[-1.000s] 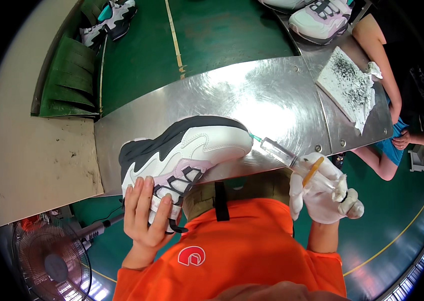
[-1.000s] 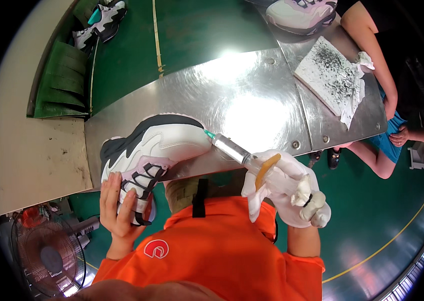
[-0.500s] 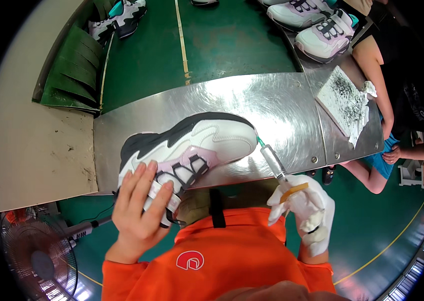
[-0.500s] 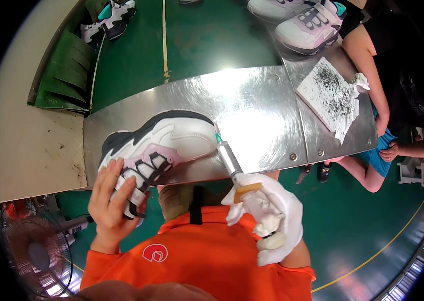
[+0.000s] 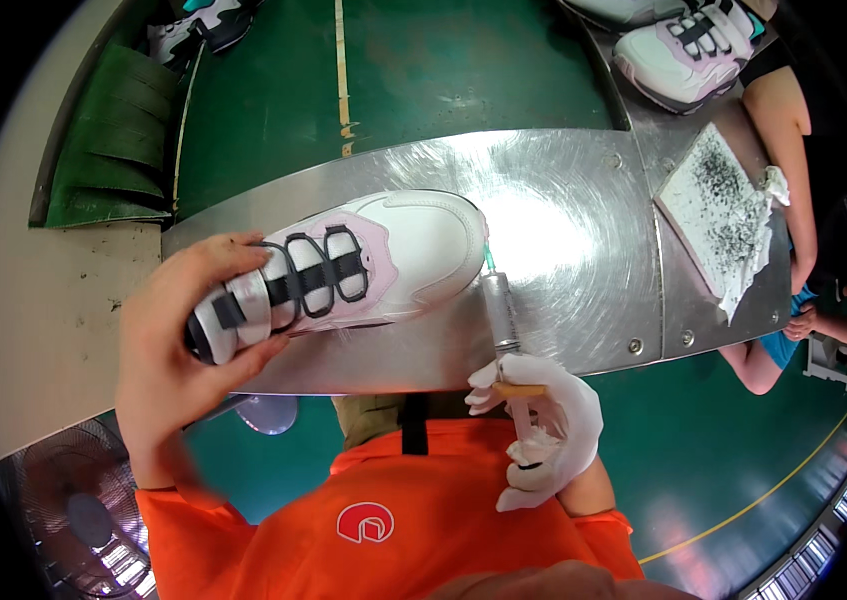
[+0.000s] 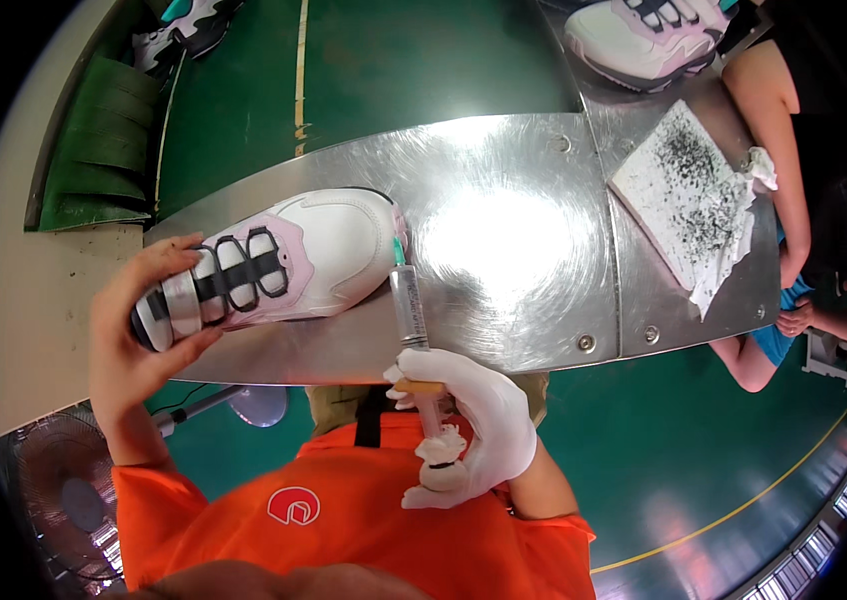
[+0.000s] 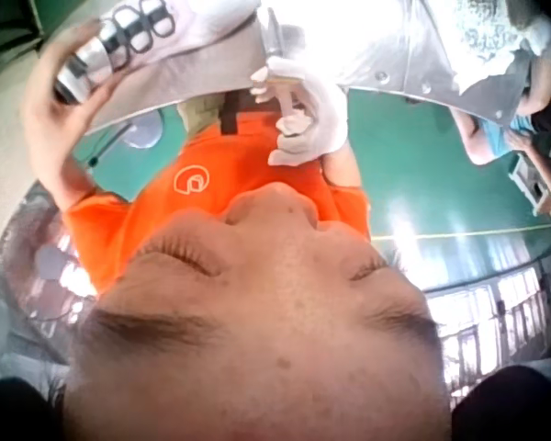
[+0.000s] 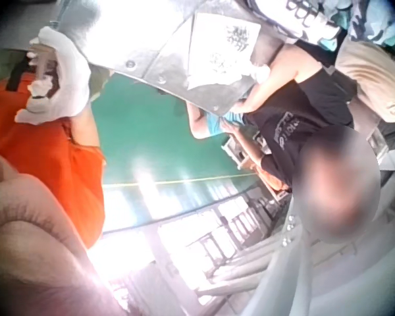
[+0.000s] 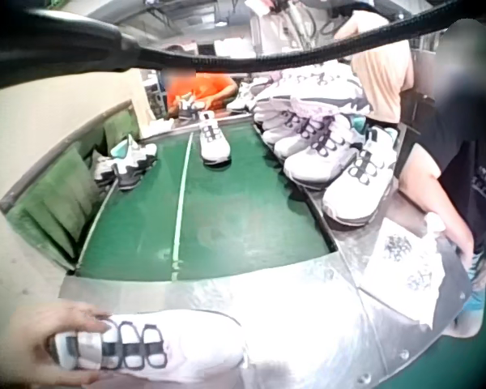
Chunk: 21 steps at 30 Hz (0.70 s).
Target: The person injects a liquid substance into the side of a white and pink sneaker using a syringe. They hold the shoe steady with one hand while operating the syringe with the other, repeating the injection process on multiple shoes lined up on a metal table.
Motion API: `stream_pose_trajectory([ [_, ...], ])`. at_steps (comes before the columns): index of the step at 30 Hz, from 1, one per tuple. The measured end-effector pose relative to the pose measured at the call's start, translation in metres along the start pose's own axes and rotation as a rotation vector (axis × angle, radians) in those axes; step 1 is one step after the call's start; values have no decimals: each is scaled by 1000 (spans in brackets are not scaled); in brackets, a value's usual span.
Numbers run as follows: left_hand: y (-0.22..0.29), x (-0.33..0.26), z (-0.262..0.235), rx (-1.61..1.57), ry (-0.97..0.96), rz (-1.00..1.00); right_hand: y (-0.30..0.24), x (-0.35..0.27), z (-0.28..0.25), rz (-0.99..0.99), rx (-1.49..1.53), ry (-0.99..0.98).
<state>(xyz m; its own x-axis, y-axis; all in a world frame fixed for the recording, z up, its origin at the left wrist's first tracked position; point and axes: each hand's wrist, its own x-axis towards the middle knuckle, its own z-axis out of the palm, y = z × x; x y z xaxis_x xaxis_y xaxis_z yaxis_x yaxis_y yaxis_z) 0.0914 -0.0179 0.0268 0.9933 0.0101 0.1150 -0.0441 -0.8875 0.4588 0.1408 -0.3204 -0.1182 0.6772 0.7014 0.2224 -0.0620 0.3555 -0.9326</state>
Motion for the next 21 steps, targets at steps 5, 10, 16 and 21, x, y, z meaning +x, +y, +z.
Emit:
stream_pose_trajectory([
  [5,-12,21,-3,-121,-117,-77,5,7,-3,22,-45,-26],
  [10,-14,31,-5,-126,-180,-114,16,11,0,-131,-86,30],
  [16,-10,42,-27,-114,-417,-149,13,6,6,-62,-79,10],
  [21,-30,85,-50,-370,-819,-73,14,-1,12,11,1,46],
])
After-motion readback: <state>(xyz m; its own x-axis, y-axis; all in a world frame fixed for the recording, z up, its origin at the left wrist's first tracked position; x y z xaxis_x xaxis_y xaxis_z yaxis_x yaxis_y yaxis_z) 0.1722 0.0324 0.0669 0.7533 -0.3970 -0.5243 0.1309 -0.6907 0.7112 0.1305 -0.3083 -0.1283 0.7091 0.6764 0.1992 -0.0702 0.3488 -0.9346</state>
